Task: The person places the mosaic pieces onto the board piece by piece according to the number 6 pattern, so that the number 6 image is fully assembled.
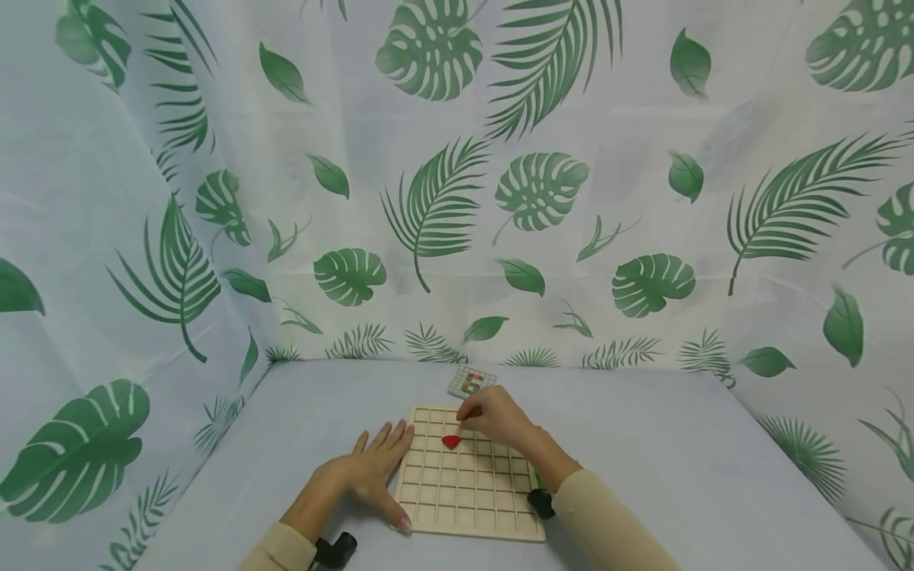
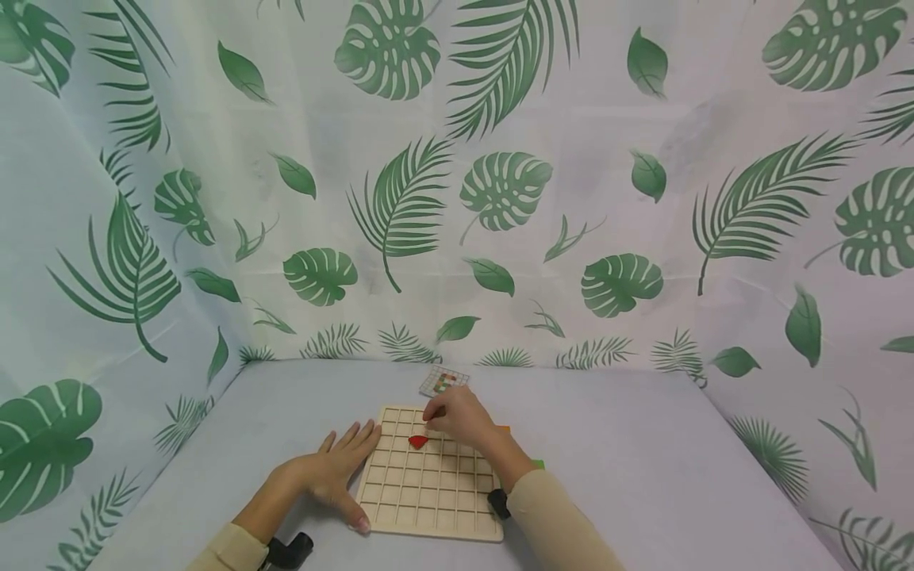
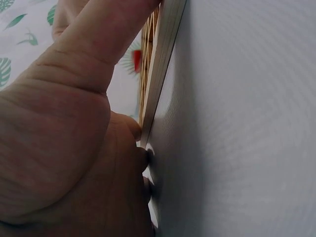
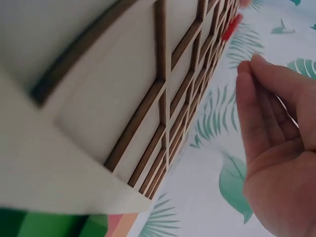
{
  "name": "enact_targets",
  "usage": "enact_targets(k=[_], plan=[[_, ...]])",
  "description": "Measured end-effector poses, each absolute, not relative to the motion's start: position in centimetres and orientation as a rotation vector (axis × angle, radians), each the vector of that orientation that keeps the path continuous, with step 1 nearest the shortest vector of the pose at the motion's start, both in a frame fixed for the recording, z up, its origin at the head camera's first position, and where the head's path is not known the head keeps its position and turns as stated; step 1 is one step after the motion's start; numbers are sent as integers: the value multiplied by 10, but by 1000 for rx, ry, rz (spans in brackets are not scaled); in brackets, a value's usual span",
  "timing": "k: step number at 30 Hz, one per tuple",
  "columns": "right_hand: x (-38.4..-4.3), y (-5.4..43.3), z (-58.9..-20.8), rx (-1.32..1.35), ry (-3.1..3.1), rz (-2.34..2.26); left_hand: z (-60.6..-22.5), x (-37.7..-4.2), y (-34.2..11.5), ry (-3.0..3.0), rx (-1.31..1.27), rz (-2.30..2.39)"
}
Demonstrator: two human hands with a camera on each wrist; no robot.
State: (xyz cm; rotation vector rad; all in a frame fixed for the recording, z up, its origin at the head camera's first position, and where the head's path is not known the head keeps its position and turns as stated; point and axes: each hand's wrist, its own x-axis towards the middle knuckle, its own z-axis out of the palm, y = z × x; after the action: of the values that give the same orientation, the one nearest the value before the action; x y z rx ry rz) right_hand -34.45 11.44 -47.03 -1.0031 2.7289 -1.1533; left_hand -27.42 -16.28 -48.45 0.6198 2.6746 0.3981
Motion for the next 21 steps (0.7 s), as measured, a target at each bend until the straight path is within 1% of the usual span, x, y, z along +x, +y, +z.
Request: enact_targets(k=[13,21], plan=[[-337,91,-468,-1195,2778,-597,-485,-274,-163,2676,625,385],[-333,87,-468,-1205,2909,-414,-485,-274,-164,2679,626,375]])
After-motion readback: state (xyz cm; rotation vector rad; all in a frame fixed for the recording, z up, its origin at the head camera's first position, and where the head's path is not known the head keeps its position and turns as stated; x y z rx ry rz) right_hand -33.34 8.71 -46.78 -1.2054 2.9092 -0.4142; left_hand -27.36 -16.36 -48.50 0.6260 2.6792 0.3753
